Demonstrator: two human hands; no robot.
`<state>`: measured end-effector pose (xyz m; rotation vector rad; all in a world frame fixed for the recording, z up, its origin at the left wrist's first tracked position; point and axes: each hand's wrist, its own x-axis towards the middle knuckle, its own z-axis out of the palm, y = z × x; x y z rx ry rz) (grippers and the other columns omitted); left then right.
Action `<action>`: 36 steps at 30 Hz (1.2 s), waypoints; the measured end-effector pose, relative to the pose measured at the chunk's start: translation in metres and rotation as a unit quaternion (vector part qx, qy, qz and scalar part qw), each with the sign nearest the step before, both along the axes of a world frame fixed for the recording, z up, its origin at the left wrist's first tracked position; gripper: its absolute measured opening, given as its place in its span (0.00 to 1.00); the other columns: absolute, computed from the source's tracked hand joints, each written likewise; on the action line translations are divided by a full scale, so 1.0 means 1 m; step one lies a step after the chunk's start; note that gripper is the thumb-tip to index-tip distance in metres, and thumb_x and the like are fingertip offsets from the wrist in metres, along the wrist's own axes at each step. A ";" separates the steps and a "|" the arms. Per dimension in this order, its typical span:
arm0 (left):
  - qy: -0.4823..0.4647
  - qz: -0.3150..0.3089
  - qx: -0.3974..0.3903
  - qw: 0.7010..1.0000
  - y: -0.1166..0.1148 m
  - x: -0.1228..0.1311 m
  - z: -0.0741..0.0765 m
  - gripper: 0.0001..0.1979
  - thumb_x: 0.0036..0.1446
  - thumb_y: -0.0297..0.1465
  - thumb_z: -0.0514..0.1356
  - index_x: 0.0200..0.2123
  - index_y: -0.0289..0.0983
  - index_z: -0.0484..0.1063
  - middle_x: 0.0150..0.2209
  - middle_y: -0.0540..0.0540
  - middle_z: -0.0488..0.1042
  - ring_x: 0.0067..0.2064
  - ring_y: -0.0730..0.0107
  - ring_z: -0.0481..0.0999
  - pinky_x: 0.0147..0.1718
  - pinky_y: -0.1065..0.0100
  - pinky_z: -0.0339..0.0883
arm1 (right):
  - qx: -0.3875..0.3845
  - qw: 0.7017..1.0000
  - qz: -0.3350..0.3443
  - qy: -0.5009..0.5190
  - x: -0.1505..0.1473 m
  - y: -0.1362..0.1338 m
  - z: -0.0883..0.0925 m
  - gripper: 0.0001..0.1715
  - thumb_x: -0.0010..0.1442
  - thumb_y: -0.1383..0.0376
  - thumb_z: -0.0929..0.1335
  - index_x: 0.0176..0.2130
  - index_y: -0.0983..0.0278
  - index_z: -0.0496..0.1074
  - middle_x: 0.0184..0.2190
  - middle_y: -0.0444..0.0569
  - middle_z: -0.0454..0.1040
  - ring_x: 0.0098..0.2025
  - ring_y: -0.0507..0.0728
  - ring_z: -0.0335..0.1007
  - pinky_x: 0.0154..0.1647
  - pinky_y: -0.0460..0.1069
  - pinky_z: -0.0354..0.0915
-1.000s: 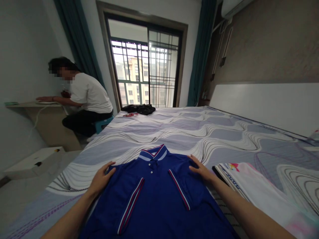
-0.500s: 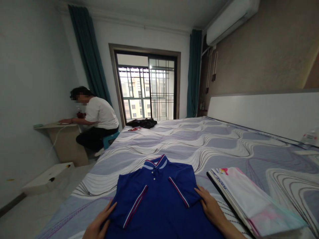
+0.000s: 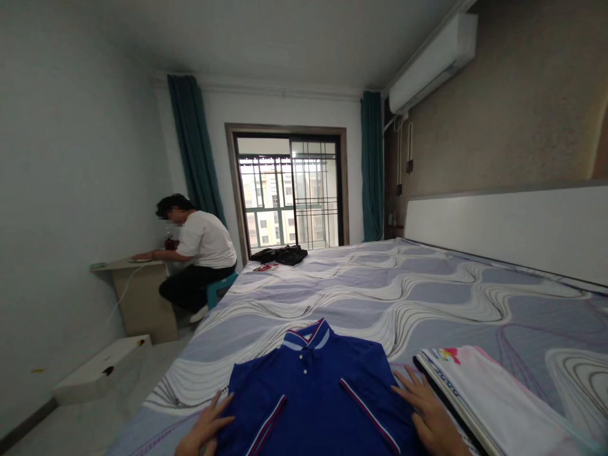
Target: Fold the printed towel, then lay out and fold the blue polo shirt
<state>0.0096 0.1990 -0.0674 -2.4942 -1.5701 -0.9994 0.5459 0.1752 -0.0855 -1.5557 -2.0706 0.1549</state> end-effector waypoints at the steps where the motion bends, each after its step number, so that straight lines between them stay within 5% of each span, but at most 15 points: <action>1: 0.013 -0.009 -0.020 1.000 0.011 0.016 0.010 0.22 0.62 0.32 0.45 0.49 0.50 0.76 0.60 0.52 0.69 0.65 0.58 0.59 0.62 0.48 0.57 | -0.006 1.000 -0.002 -0.015 -0.012 0.011 0.014 0.35 0.56 0.69 0.58 0.61 0.57 0.65 0.67 0.44 0.54 0.71 0.63 0.32 0.69 0.70 0.34; 4: 0.111 -0.048 -0.135 0.983 0.047 0.072 0.031 0.24 0.65 0.39 0.44 0.62 0.50 0.61 0.66 0.52 0.59 0.69 0.59 0.50 0.66 0.47 0.48 | -0.035 0.996 0.047 -0.073 -0.061 0.047 0.043 0.32 0.65 0.58 0.57 0.67 0.54 0.53 0.70 0.44 0.46 0.71 0.64 0.29 0.69 0.69 0.32; 8: 0.210 0.003 -0.227 0.951 0.091 0.122 0.026 0.29 0.62 0.50 0.43 0.66 0.55 0.48 0.70 0.53 0.45 0.70 0.49 0.40 0.64 0.35 0.39 | -0.150 0.973 0.105 -0.140 -0.119 0.100 0.037 0.35 0.66 0.46 0.56 0.67 0.49 0.49 0.71 0.45 0.40 0.71 0.69 0.28 0.67 0.71 0.30; 16: 0.225 0.023 -0.219 0.949 0.184 0.138 0.007 0.29 0.62 0.54 0.39 0.66 0.60 0.43 0.72 0.54 0.39 0.71 0.44 0.39 0.60 0.28 0.38 | -0.179 0.968 0.107 -0.141 -0.138 0.187 0.019 0.40 0.62 0.37 0.52 0.67 0.45 0.47 0.72 0.40 0.31 0.71 0.70 0.22 0.67 0.68 0.25; 22: 0.209 0.026 -0.186 0.960 0.220 0.139 0.010 0.29 0.63 0.52 0.38 0.66 0.60 0.43 0.72 0.54 0.39 0.71 0.44 0.40 0.61 0.31 0.37 | -0.129 0.974 0.130 -0.131 -0.136 0.202 0.020 0.39 0.63 0.38 0.52 0.67 0.47 0.48 0.72 0.39 0.31 0.71 0.71 0.23 0.66 0.69 0.26; 26: 0.214 0.096 -0.175 0.956 0.194 0.158 0.016 0.27 0.65 0.46 0.43 0.66 0.51 0.51 0.71 0.44 0.44 0.69 0.34 0.42 0.57 0.23 0.33 | -0.144 0.972 0.113 -0.147 -0.138 0.193 0.021 0.35 0.66 0.41 0.53 0.67 0.48 0.50 0.72 0.39 0.35 0.71 0.69 0.27 0.67 0.69 0.30; 29: 0.225 0.152 -0.139 0.952 0.144 0.178 0.030 0.25 0.65 0.33 0.46 0.63 0.35 0.60 0.69 0.34 0.49 0.69 0.35 0.42 0.60 0.28 0.27 | -0.150 0.974 0.068 -0.152 -0.151 0.171 0.033 0.31 0.68 0.48 0.54 0.66 0.52 0.54 0.70 0.46 0.44 0.71 0.70 0.34 0.66 0.72 0.33; 32: 0.229 0.160 -0.091 0.956 0.070 0.182 0.033 0.26 0.62 0.25 0.42 0.62 0.32 0.61 0.67 0.35 0.54 0.69 0.41 0.47 0.62 0.30 0.31 | -0.117 0.983 0.019 -0.143 -0.172 0.119 0.033 0.31 0.70 0.55 0.52 0.66 0.62 0.55 0.69 0.53 0.49 0.71 0.69 0.34 0.66 0.73 0.28; 36: 0.156 0.118 -0.040 0.980 -0.052 0.137 -0.005 0.27 0.63 0.39 0.48 0.65 0.52 0.54 0.66 0.47 0.60 0.68 0.44 0.52 0.59 0.33 0.53 | -0.063 0.996 0.011 -0.065 -0.168 0.013 -0.021 0.35 0.66 0.46 0.56 0.68 0.53 0.50 0.70 0.46 0.43 0.70 0.73 0.34 0.66 0.76 0.32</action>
